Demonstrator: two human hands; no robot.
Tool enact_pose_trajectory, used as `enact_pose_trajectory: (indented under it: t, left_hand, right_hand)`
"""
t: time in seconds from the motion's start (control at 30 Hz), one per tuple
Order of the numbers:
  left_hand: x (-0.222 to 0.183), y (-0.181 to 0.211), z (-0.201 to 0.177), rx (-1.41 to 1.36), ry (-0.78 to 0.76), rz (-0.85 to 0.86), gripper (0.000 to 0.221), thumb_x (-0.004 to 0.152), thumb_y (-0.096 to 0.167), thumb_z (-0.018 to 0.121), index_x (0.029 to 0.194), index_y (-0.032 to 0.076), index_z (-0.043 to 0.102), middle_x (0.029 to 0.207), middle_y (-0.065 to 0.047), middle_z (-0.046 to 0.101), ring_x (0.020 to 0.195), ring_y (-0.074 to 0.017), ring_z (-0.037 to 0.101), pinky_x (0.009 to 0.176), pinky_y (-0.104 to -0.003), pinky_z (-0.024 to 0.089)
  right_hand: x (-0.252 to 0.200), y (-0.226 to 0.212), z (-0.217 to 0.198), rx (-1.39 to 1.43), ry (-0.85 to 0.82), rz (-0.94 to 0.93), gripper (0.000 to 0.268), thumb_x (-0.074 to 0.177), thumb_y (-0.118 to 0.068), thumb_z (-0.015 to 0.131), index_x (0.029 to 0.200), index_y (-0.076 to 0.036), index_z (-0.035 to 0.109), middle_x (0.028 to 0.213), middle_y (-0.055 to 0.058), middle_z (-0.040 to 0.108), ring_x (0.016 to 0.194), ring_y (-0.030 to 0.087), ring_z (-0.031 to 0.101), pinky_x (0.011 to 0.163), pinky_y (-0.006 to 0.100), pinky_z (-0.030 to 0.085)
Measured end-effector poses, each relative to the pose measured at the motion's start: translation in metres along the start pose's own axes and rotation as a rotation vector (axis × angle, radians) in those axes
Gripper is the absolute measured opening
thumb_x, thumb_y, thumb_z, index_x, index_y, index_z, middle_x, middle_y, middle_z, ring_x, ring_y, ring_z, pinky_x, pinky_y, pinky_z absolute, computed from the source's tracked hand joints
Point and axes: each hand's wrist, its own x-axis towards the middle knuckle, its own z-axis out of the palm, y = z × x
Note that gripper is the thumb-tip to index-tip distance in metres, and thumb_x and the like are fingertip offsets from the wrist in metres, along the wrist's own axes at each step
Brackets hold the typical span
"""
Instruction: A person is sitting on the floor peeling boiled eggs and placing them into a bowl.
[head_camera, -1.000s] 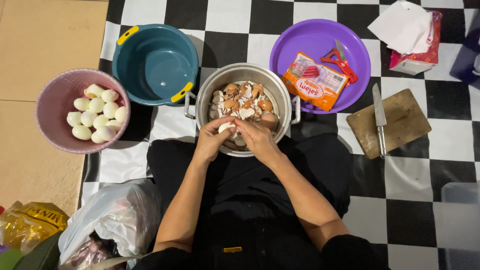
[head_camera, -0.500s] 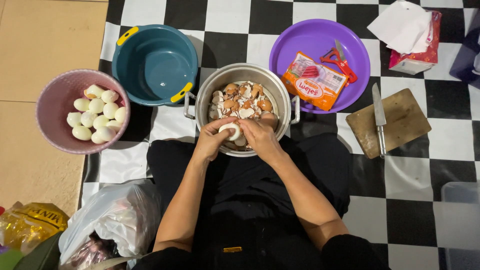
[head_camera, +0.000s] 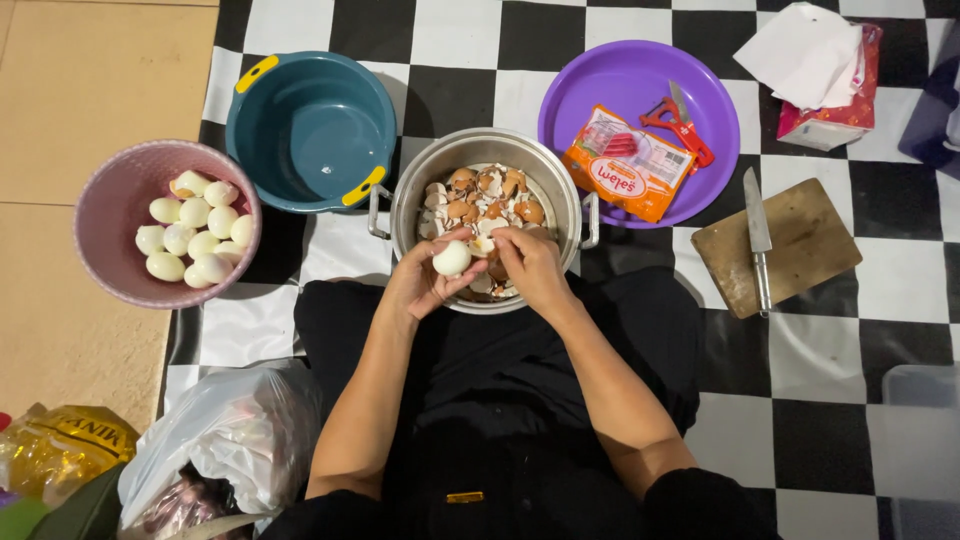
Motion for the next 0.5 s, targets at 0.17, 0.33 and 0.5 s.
enact_pose_trajectory:
  t: [0.17,0.33,0.5]
  left_hand:
    - [0.030,-0.004,-0.032,-0.173,0.010,-0.070,0.044,0.087,0.026,0.062,0.124,0.004,0.070,0.107,-0.029,0.073,0.099,-0.0439,0.071,0.076,-0.050,0.063]
    - [0.040,-0.001,-0.045,-0.285,0.065,-0.072,0.036,0.090,0.029,0.063,0.112,0.003,0.074,0.104,-0.029,0.073,0.098,-0.0449,0.071,0.076,-0.053,0.063]
    - [0.030,0.001,-0.026,0.124,0.170,0.047,0.035,0.095,0.029,0.059,0.124,0.010,0.067,0.110,-0.021,0.074,0.095,-0.0371,0.075,0.077,-0.045,0.064]
  right_hand:
    - [0.002,-0.008,-0.001,-0.015,0.048,-0.011,0.022,0.100,-0.004,0.062,0.119,-0.006,0.071,0.103,0.020,0.075,0.092,0.039,0.072,0.074,0.045,0.061]
    - [0.002,-0.009,-0.003,0.037,0.035,0.056,0.021,0.101,-0.006,0.061,0.119,-0.002,0.070,0.106,0.024,0.072,0.088,0.035,0.074,0.072,0.042,0.063]
    - [0.000,-0.003,0.003,0.015,0.053,0.014,0.020,0.099,-0.007,0.065,0.117,-0.005,0.073,0.100,0.019,0.071,0.083,0.033,0.075,0.067,0.039,0.064]
